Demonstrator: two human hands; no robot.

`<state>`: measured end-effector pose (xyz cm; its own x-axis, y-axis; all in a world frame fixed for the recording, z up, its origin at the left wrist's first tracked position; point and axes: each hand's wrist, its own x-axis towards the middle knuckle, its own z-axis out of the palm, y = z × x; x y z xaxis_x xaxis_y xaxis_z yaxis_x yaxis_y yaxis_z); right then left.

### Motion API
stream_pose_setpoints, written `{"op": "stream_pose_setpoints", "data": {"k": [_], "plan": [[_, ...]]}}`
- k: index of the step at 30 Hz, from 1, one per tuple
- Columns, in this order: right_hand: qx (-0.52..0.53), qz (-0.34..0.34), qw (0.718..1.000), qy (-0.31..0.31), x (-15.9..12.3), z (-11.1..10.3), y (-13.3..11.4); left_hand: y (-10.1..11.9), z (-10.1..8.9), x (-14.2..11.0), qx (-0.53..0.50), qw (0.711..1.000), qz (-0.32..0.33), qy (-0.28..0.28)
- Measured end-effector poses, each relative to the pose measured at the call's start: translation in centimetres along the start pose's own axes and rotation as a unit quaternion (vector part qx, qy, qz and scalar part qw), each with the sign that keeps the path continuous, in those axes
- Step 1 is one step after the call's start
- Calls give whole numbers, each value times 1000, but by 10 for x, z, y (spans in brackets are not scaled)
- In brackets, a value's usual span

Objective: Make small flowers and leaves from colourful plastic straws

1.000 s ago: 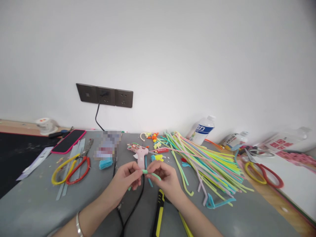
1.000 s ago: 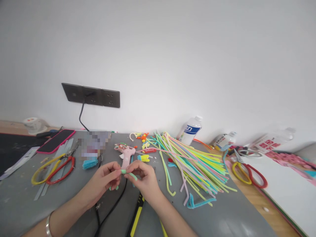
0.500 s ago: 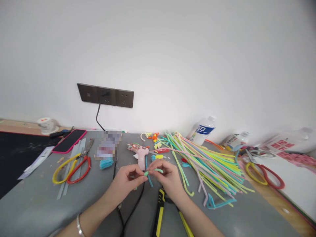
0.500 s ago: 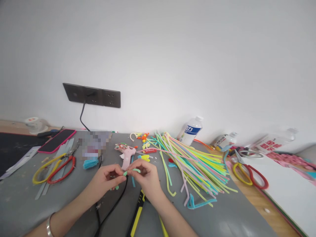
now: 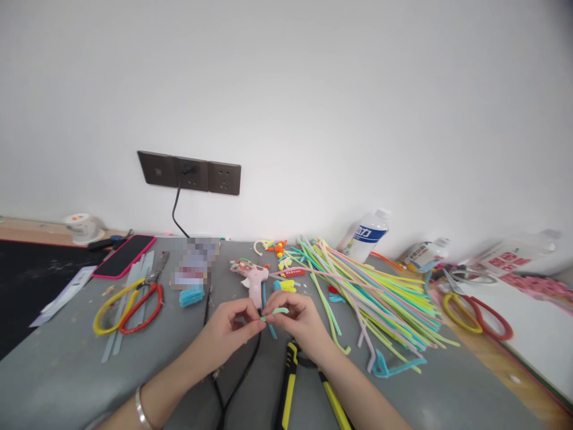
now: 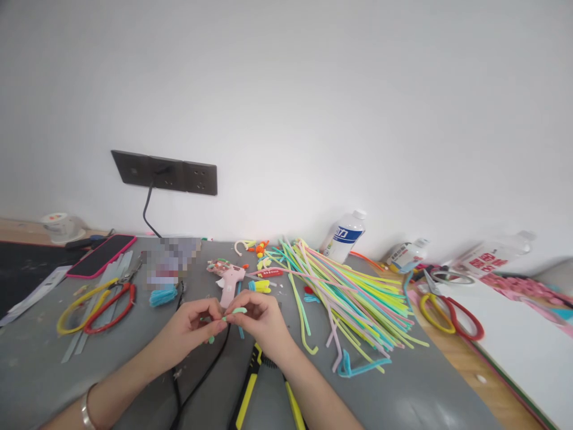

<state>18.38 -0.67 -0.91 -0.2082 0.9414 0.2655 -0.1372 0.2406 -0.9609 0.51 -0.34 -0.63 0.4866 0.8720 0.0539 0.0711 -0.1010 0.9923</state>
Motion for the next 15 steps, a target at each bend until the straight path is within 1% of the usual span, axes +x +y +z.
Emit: {"op": "stream_pose_setpoints", "data": {"k": [2,4,7,10,11,12,13,15], "plan": [[11,16,1000,-14,0,-1,1,3,-2,-1,52,998,26,-8],[31,47,998,-35,-1,-3,2,6,-5,-1,123,990,60,-21],[72,111,989,-71,-2,-5,2,8,-10,-2,211,969,114,-54],[81,161,978,-102,-3,-7,1,7,-15,-3,255,945,179,-98],[76,164,978,-103,-3,-7,0,6,-15,-2,262,940,195,-97],[69,158,980,-97,-3,-6,0,5,-15,-2,261,940,202,-85],[60,144,984,-83,-2,-5,0,4,-15,-1,251,946,195,-62],[34,97,994,-32,-2,-3,0,1,-12,1,200,970,141,4]]}}
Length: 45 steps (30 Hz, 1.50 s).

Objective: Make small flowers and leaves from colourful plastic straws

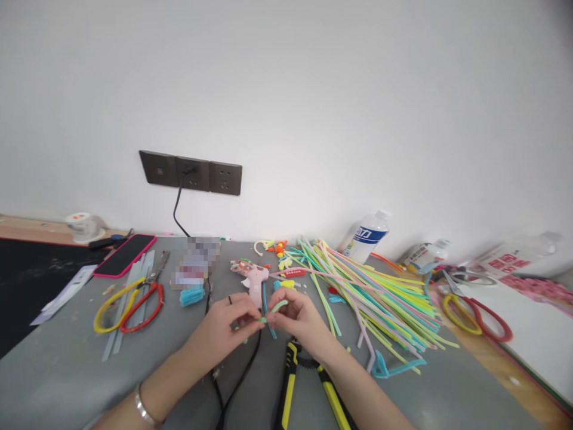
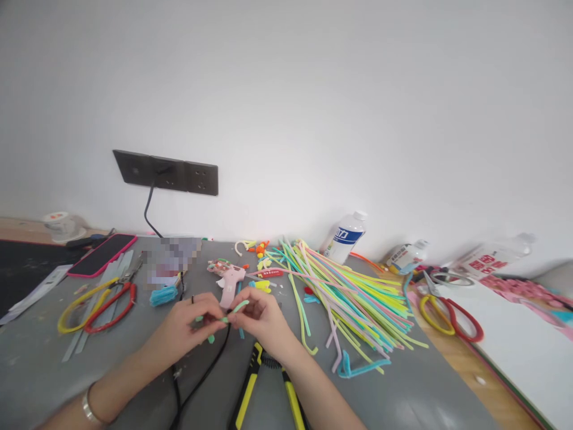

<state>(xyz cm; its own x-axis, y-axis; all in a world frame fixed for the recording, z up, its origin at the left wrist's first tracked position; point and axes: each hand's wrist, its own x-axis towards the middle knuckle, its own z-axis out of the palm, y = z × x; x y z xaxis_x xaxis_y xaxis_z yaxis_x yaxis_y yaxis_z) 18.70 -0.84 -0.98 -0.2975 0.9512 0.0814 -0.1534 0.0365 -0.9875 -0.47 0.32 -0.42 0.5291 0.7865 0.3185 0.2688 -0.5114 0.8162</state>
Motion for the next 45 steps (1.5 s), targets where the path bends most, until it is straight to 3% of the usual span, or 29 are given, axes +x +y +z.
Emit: {"op": "stream_pose_setpoints", "data": {"k": [2,5,8,11,14,20,28,35,45], "plan": [[-31,-65,995,71,-1,3,0,-1,5,2,-92,990,-102,37],[-112,-193,963,153,-7,6,1,0,10,2,-265,935,-235,12],[-238,-318,910,122,-12,7,2,4,13,1,-389,876,-285,-16],[-340,-370,863,44,-15,6,2,6,15,0,-446,849,-283,5],[-402,-382,832,0,-15,7,-2,6,16,0,-462,843,-276,21],[-489,-373,789,-4,-15,11,-11,2,16,1,-450,850,-272,4],[-496,-373,784,23,-13,11,-8,3,12,2,-444,855,-265,44],[-524,-379,761,55,-11,8,-9,1,9,4,-498,811,-303,49],[-561,-386,730,48,-11,4,-12,-6,2,2,-538,779,-321,37]]}}
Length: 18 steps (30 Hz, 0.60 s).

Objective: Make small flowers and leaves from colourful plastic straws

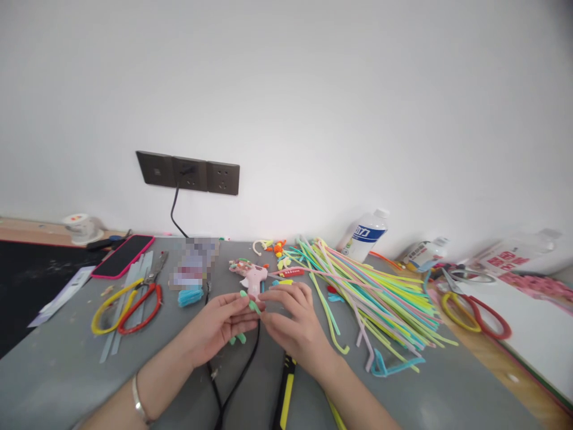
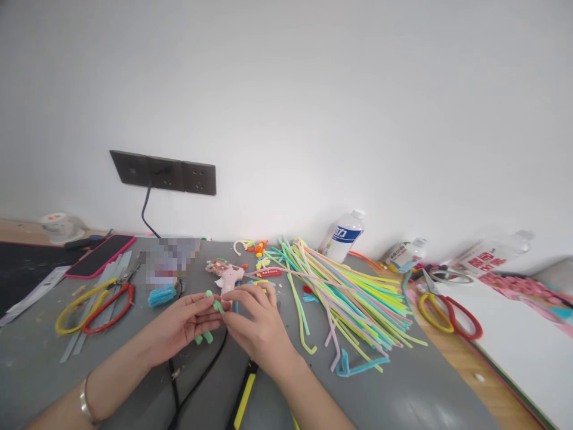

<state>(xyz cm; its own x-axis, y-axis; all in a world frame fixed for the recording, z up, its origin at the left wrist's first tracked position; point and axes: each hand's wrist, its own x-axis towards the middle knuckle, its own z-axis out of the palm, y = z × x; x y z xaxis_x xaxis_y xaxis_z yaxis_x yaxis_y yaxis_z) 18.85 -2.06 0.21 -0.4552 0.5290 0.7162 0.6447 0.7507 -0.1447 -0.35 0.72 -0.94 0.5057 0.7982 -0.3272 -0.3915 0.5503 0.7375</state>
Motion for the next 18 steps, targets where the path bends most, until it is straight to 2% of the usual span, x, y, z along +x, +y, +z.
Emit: {"op": "stream_pose_setpoints", "data": {"k": [6,11,16,18], "plan": [[-19,-18,1000,-7,-1,1,-1,1,-5,1,-34,999,-27,-12],[15,-11,1000,11,-1,5,-2,-3,3,1,8,1000,-1,25],[38,-9,999,-8,-2,4,-3,-4,8,1,64,996,52,45],[41,-3,999,-14,-2,3,-4,-4,9,1,65,995,54,47]]}}
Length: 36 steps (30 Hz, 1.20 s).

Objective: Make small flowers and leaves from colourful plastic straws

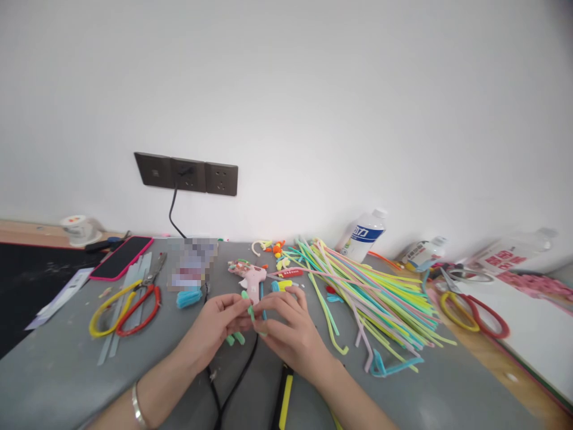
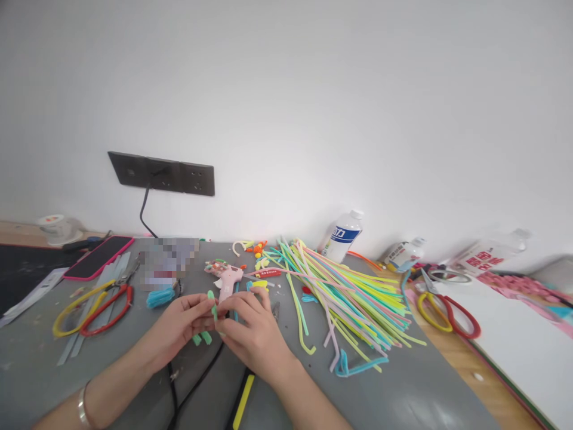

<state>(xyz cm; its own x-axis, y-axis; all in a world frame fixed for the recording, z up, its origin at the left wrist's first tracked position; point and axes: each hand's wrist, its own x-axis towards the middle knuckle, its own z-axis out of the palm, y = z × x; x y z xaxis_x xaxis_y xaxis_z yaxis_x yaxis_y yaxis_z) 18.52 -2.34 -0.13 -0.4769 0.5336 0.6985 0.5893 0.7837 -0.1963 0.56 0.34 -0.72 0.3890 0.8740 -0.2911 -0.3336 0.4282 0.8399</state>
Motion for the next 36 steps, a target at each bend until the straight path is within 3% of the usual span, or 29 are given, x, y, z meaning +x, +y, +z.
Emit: {"op": "stream_pose_setpoints", "data": {"k": [12,28,36], "plan": [[-24,17,999,-35,-3,7,3,-3,-4,1,2,999,-48,-3],[12,11,1000,-5,0,6,-3,-4,3,-1,26,999,24,-5],[167,111,979,27,3,4,-2,0,8,-6,118,990,71,33]]}}
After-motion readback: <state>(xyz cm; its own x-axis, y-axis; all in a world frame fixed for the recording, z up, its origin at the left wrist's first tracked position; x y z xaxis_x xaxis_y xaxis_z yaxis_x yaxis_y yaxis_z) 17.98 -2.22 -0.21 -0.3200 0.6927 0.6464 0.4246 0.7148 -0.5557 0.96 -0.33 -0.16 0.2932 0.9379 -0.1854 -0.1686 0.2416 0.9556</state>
